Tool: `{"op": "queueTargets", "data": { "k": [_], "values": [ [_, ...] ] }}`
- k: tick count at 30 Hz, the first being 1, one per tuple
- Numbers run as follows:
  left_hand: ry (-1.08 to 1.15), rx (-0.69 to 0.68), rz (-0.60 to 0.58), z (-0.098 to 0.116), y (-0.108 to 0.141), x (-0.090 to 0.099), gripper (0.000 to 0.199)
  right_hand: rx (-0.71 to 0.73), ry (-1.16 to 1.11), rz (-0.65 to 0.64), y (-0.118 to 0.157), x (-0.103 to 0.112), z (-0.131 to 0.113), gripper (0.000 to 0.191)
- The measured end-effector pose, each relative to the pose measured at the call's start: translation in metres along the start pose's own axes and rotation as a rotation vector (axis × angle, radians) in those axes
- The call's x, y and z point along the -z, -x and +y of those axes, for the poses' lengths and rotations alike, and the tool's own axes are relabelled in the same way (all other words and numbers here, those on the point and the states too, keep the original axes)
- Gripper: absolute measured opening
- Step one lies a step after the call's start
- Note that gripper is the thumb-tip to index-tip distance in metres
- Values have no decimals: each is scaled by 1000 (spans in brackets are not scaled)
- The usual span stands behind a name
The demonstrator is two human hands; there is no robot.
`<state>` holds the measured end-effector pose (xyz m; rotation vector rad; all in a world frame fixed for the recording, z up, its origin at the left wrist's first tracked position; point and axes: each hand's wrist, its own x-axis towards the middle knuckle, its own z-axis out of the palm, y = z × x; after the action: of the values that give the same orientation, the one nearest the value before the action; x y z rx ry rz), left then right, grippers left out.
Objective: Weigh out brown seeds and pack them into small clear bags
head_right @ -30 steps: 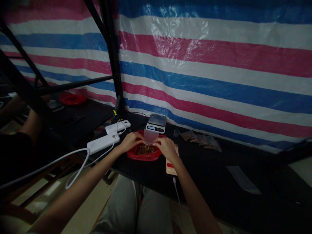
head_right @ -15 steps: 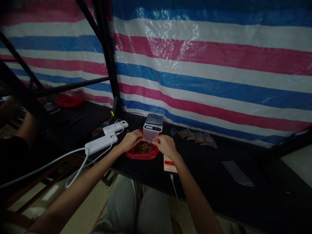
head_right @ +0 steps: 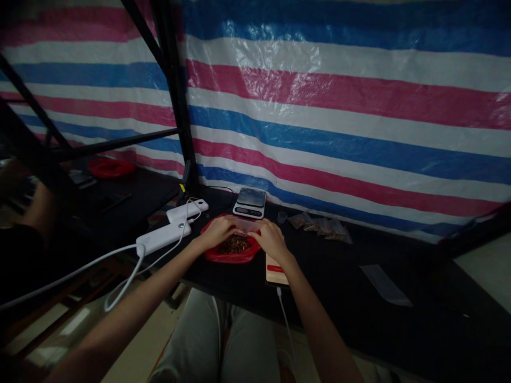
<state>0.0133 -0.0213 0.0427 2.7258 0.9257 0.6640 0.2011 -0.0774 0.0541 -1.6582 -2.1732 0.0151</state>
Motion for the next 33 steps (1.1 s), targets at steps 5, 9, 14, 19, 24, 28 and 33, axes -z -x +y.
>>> {"op": "queueTargets", "data": {
  "k": [5,9,14,19,24,28,33],
  "values": [
    [-107,-10,-76,11,-16,-1,23,-23,121,-9,6,5,6,20],
    [-196,-46,-152,20,-36,1,22,0,231,31,8,11,11,20],
    [-243,-179,-118,34,-62,5,23,-34,229,89,11,27,27,22],
    [-202,-285,-75,48,-78,4,20,-152,112,34,15,38,48,19],
    [-139,-269,-90,58,-81,-12,22,-215,108,39,25,39,59,18],
    [-111,-325,-174,70,-81,-23,25,-188,74,31,41,41,66,13],
    [88,-354,-142,92,-89,-38,20,-300,-268,73,69,46,92,24]
  ]
}}
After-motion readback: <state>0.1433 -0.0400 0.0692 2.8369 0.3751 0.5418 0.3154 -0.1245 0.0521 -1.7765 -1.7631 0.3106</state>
